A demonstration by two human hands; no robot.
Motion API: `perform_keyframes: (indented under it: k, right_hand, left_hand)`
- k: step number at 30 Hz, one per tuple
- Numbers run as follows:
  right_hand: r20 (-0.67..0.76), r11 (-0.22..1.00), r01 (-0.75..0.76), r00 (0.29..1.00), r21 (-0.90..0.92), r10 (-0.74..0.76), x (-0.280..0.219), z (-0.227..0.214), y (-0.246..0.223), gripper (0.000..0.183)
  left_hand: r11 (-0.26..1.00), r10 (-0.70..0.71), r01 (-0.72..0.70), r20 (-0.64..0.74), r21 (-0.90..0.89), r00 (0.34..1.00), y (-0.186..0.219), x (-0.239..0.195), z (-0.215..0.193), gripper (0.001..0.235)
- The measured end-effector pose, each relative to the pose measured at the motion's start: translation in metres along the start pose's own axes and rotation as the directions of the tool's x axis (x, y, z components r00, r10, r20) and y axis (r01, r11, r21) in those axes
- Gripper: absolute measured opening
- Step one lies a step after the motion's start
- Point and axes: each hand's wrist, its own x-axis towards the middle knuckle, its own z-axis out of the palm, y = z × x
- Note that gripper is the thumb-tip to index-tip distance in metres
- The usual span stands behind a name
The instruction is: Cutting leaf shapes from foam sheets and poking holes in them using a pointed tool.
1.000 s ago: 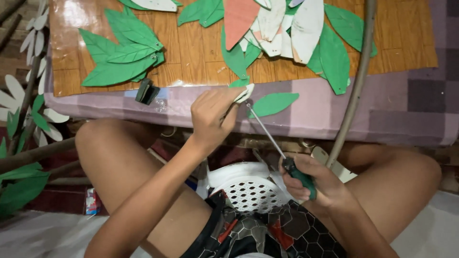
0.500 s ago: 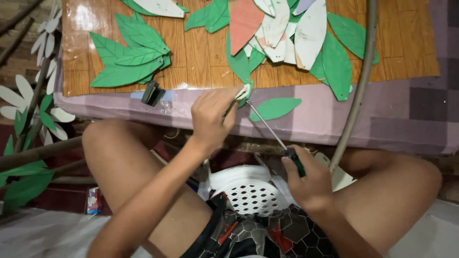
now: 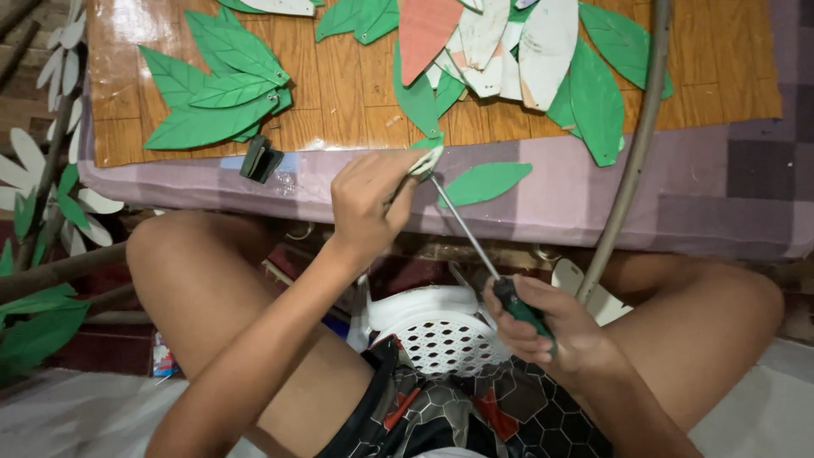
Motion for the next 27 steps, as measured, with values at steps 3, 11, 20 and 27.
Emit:
perform_keyframes:
  k: [3,11,20,27]
  right_hand:
    - [-0.047,0.876,0.373,0.913,-0.306,-0.405,0.025,-0.019,0.023,0.035]
    - [-0.049,0.069,0.031,0.438,-0.997,-0.898,0.023,0.010,0.017,0.021]
    - [0.092,-0.089,0.026,0.348,-0.996,-0.933,0.024,0.024,0.020,0.030]
    - [0.179,-0.213,-0.060,0.357,-0.975,-0.917,0.008,0.027,0.027,0.041]
  left_hand:
    - [0.997,0.017,-0.003,-0.189,0.075,0.982,0.002,0.007,0.011,0.016]
    - [0.935,0.240,-0.154,-0.250,0.320,0.938,0.024,0.016,0.006,0.022]
    - [0.956,0.185,-0.119,-0.237,0.268,0.954,0.031,0.015,0.005,0.024]
    - [0.994,-0.071,0.085,-0.185,0.067,0.980,0.029,0.009,-0.006,0.043]
